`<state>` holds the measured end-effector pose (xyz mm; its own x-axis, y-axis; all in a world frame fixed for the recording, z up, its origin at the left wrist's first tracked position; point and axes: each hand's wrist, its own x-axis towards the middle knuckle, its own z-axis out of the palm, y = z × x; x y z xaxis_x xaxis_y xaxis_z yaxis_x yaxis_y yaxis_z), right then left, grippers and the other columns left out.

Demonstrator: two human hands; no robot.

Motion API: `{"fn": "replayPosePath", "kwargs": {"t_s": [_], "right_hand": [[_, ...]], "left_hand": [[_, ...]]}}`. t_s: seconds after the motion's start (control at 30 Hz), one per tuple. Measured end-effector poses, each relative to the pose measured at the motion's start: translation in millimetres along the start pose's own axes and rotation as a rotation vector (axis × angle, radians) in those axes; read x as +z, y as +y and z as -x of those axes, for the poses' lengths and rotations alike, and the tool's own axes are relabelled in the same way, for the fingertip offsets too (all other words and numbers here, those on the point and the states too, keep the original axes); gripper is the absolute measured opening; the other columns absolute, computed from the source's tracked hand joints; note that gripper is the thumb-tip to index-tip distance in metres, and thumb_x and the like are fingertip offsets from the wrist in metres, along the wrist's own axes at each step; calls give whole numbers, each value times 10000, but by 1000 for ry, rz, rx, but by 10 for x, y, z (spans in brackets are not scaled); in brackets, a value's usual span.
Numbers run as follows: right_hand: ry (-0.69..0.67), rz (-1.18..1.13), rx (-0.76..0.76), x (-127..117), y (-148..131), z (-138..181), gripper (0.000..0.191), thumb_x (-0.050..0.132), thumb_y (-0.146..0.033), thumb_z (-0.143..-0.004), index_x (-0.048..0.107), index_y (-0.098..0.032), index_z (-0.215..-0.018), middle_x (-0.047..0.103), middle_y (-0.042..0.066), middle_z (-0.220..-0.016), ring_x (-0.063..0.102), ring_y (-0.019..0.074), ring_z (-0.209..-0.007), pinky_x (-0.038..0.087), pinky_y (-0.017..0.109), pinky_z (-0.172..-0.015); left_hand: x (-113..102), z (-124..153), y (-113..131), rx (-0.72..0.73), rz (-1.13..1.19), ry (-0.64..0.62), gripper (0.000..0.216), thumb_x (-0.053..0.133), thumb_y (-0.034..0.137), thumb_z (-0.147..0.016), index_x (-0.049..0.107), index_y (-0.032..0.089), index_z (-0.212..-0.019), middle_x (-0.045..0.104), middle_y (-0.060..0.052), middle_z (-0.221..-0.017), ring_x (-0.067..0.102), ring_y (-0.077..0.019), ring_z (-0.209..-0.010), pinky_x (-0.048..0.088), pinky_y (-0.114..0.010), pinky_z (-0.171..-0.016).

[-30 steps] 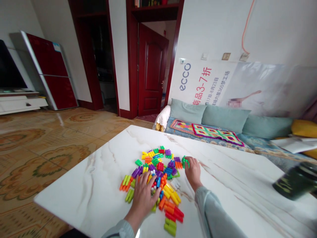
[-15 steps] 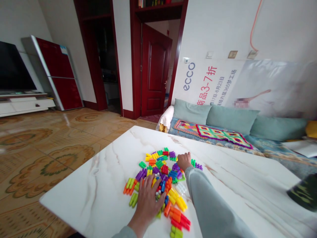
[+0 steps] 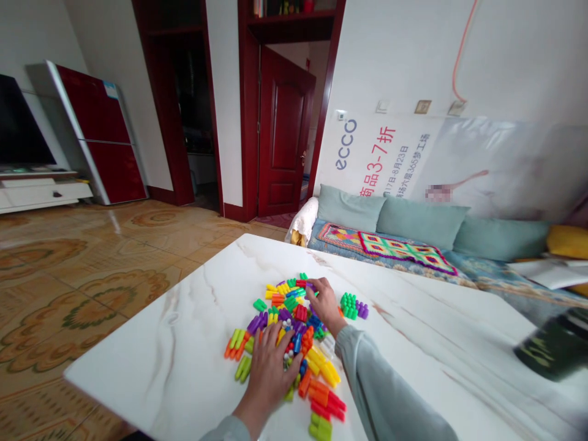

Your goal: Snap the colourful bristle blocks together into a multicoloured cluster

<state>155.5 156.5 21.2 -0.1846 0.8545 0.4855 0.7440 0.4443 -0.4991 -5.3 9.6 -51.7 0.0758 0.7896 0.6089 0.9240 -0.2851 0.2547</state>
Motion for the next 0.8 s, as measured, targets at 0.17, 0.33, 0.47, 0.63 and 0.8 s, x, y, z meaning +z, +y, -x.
{"fn": "replayPosePath", "kwargs": {"t_s": [0.17,0.33,0.47,0.63,0.8], "right_hand": [[136,-217,29,-31,-105,565,426,372,-433,-959,660,-182,-770,630,39,-774,601,163,-714,491,255,-651],[243,-344,260,-252,194,991,563,399,-639,-900,610,-176,-660,574,4,-546,513,150,-518,409,253,-491],[284,-305,454,-562,670,1183,557,500,-682,-790,705,-165,-777,702,70,-681,622,226,-645,465,313,-613],[267,-106,500,-825,1149,1291,475,537,-607,-726,718,-182,-833,744,108,-806,667,270,-736,486,356,-676],[248,71,427,-812,1285,1233,384,520,-506,-745,715,-197,-865,724,86,-857,640,232,-712,460,332,-655]], "left_hand": [[5,-3,6,2,-28,-4,441,539,447,-894,616,263,-1288,567,-105,-1368,498,-326,-1260,343,-542,-1083],[49,8,-24,11,-47,15,438,534,444,-900,621,254,-1284,568,-110,-1372,500,-336,-1263,352,-542,-1078],[75,16,-46,24,-53,3,444,529,448,-903,617,251,-1291,564,-115,-1378,497,-338,-1272,341,-545,-1086],[84,16,-54,20,-35,1,446,522,440,-908,611,246,-1299,557,-113,-1389,497,-331,-1276,342,-535,-1086],[75,8,-51,18,-34,-3,442,527,441,-905,615,249,-1294,564,-115,-1378,493,-325,-1278,347,-534,-1080]]}}
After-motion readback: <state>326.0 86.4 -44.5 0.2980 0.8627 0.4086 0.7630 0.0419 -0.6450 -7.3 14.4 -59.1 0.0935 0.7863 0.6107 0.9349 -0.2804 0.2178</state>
